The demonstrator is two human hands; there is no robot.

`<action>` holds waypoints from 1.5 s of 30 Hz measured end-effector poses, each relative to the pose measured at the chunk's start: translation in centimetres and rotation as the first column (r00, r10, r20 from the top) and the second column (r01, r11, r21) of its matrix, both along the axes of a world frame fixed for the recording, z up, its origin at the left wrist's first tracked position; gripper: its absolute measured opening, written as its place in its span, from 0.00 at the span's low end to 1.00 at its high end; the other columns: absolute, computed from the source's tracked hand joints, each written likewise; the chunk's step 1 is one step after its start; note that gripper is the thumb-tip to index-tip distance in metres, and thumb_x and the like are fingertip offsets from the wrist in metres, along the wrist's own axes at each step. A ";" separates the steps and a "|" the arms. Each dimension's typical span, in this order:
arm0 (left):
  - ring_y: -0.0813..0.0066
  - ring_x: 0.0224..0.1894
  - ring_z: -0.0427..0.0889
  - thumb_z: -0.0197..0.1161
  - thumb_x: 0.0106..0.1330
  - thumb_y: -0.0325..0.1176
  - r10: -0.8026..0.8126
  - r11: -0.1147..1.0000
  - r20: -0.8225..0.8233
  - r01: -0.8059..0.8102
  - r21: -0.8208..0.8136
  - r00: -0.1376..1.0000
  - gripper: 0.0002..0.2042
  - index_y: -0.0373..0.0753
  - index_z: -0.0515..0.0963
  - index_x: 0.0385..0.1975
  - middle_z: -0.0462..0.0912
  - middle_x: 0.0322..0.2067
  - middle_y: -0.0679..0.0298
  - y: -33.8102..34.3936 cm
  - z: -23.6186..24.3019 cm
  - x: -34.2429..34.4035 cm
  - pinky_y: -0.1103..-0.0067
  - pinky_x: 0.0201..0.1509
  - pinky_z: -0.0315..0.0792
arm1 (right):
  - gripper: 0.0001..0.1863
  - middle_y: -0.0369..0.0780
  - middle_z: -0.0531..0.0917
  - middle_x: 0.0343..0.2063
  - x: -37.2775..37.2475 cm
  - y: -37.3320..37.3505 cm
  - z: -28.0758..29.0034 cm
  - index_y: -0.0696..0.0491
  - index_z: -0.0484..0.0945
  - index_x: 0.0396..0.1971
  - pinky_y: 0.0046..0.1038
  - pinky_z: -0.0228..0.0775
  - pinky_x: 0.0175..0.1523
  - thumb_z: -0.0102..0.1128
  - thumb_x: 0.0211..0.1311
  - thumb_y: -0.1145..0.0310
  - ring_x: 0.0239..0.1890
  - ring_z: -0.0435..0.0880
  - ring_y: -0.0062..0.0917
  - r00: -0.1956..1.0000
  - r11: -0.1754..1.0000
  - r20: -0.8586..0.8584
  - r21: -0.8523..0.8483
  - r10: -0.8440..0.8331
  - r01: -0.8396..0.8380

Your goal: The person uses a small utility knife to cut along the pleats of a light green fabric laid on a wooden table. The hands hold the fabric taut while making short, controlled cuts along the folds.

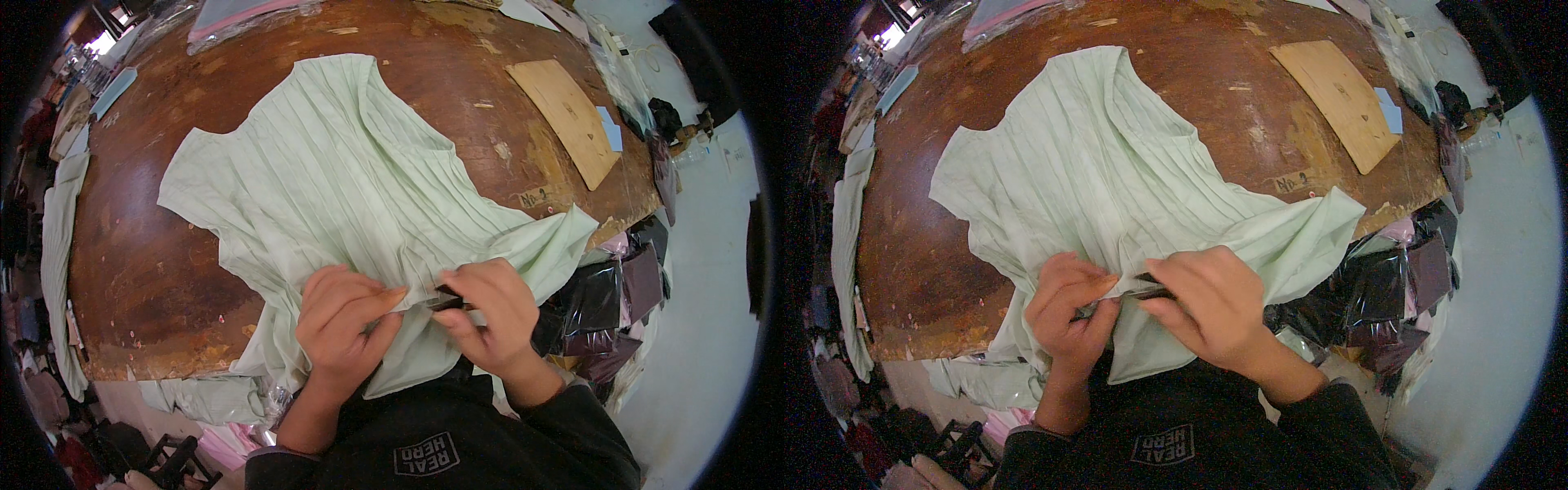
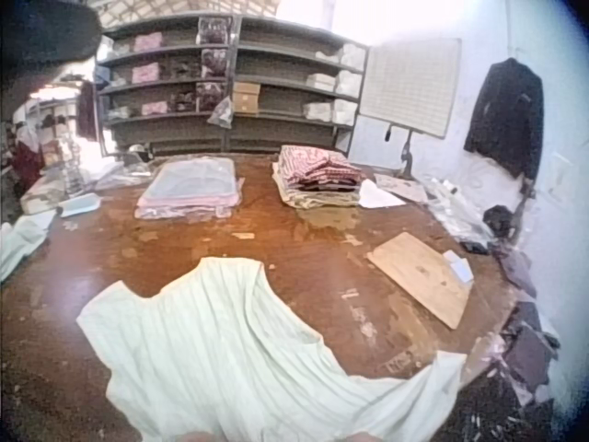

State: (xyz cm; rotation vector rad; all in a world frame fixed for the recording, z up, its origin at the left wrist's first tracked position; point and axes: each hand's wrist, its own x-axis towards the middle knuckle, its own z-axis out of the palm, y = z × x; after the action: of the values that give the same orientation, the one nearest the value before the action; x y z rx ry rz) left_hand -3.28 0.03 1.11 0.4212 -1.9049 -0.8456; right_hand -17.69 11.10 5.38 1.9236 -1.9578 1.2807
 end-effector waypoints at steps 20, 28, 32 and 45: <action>0.73 0.30 0.81 0.75 0.42 0.24 0.130 0.981 -0.009 -0.130 -0.147 0.991 0.10 0.44 0.81 0.22 0.79 0.24 0.72 1.1 0.0 0.3 0.69 0.46 0.70 | 0.17 0.40 0.78 0.26 2.4 2.1 1.1 0.62 0.75 0.47 0.19 0.62 0.19 0.49 0.73 0.63 0.15 0.73 0.18 -0.089 0.866 0.979 0.120 -0.185 -0.485; 0.73 0.31 0.81 0.75 0.42 0.24 0.131 0.978 -0.013 -0.132 -0.162 0.991 0.10 0.45 0.82 0.23 0.80 0.24 0.72 1.1 -0.3 0.3 0.69 0.46 0.70 | 0.17 0.40 0.78 0.26 2.2 2.1 0.9 0.61 0.76 0.46 0.19 0.61 0.18 0.48 0.73 0.61 0.15 0.72 0.18 -0.090 0.860 0.975 0.133 -0.202 -0.492; 0.73 0.31 0.81 0.75 0.43 0.24 0.132 0.976 -0.015 -0.132 -0.173 0.991 0.10 0.45 0.82 0.23 0.80 0.25 0.73 1.1 -0.3 0.3 0.69 0.47 0.70 | 0.17 0.40 0.78 0.26 2.0 2.0 0.9 0.62 0.76 0.45 0.19 0.61 0.18 0.49 0.73 0.61 0.15 0.72 0.18 -0.072 0.852 0.973 0.153 -0.217 -0.500; 0.74 0.31 0.80 0.75 0.41 0.25 0.132 0.971 0.010 -0.127 -0.202 0.991 0.10 0.45 0.82 0.24 0.79 0.25 0.73 1.2 -0.3 0.4 0.69 0.48 0.69 | 0.15 0.39 0.78 0.24 2.0 1.9 0.6 0.63 0.76 0.41 0.19 0.60 0.18 0.51 0.72 0.63 0.15 0.71 0.17 -0.084 0.864 0.970 0.163 -0.229 -0.477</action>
State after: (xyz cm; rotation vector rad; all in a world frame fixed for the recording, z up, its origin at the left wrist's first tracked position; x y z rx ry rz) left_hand -2.84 1.20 0.84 0.4277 -1.9390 -0.5584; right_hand -15.65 13.01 5.97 0.9832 -2.8375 3.3575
